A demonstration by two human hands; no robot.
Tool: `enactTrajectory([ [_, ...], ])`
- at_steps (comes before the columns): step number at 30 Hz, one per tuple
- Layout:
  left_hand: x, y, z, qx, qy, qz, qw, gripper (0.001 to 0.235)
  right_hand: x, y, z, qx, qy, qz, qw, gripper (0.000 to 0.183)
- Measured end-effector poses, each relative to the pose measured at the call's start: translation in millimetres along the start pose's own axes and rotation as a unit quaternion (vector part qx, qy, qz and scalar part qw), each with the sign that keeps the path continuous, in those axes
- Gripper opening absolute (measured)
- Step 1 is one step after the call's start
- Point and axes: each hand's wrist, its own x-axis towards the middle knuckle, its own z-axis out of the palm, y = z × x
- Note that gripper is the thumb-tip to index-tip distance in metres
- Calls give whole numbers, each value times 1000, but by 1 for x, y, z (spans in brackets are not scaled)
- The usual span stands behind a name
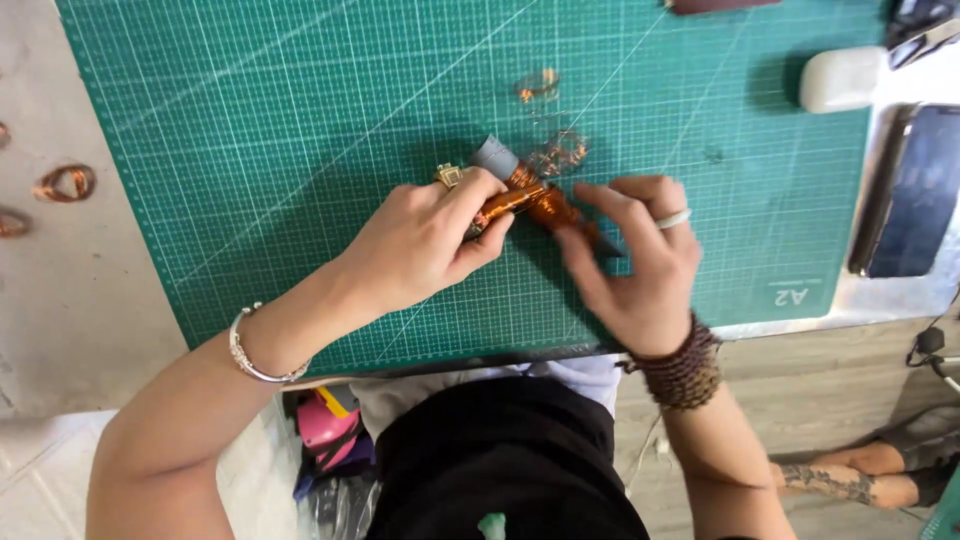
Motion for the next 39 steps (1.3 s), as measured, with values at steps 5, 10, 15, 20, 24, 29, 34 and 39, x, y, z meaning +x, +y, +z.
enactTrajectory([
  [5, -1, -1, 1, -14, -17, 8, 1000, 12, 20, -1, -13, 21, -91, -18, 995, 12],
  [10, 0, -2, 0, 12, -30, 8, 999, 16, 29, -3, -9, 55, -174, 10, 983, 17],
  [15, -2, -3, 1, 35, -26, 21, 999, 19, 29, -12, -8, 21, -176, 44, 983, 13],
  [20, -1, -1, 0, 14, -37, 18, 999, 17, 31, -17, -8, -20, -221, 68, 973, 11],
  [24, -1, 0, 1, 11, -31, 26, 999, 14, 32, -17, -5, -44, -256, 65, 964, 11],
  [29, -2, -3, 7, 12, -29, 37, 999, 13, 29, -6, -6, -8, -245, 13, 969, 12],
  [34, -1, -2, 6, -16, 9, 28, 999, 10, 16, -14, -6, 4, -163, 26, 986, 31],
  [39, 1, -1, 10, -2, 12, 18, 1000, 12, 2, -18, 2, -45, -98, 74, 991, 36],
])
